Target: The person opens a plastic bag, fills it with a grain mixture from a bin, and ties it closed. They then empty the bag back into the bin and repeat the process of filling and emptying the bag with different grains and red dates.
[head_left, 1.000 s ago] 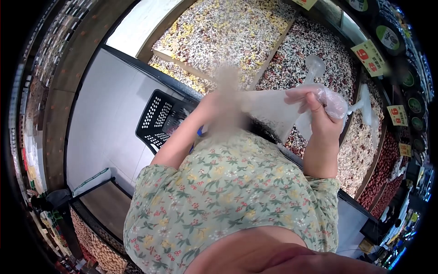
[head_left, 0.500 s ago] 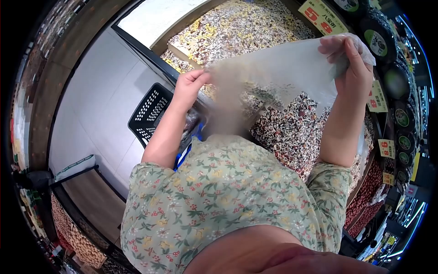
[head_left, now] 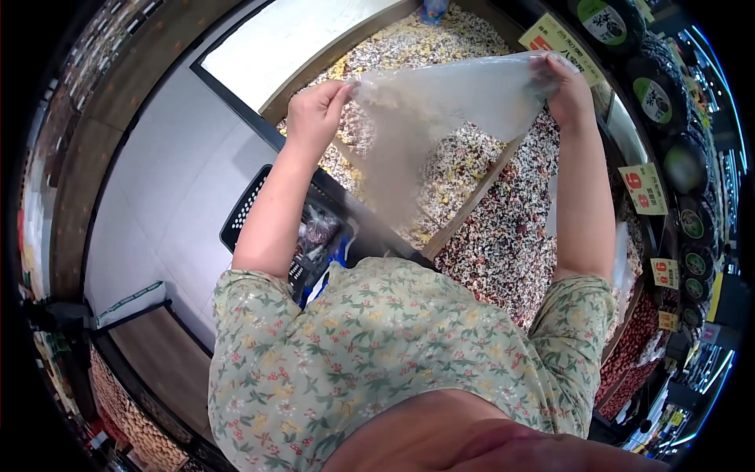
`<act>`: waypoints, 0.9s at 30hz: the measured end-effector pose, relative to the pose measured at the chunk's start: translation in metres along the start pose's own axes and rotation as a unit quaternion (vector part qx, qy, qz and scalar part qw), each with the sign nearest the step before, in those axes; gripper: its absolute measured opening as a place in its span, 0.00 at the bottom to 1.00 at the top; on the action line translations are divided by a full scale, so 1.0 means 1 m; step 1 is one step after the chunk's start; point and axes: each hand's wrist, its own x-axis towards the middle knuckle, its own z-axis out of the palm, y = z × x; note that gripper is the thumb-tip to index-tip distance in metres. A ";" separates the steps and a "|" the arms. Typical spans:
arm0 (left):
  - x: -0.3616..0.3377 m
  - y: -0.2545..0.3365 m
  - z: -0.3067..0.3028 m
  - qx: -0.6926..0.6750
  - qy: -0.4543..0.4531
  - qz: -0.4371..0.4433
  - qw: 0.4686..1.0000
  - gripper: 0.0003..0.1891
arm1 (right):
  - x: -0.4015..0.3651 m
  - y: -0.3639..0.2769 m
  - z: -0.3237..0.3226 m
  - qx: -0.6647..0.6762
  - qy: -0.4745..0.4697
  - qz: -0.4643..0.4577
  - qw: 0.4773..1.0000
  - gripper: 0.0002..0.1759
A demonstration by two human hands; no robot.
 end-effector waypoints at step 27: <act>-0.005 -0.087 0.130 0.083 -0.214 -0.198 0.953 0.17 | 0.028 0.095 -0.067 -0.072 0.177 0.158 0.969 0.09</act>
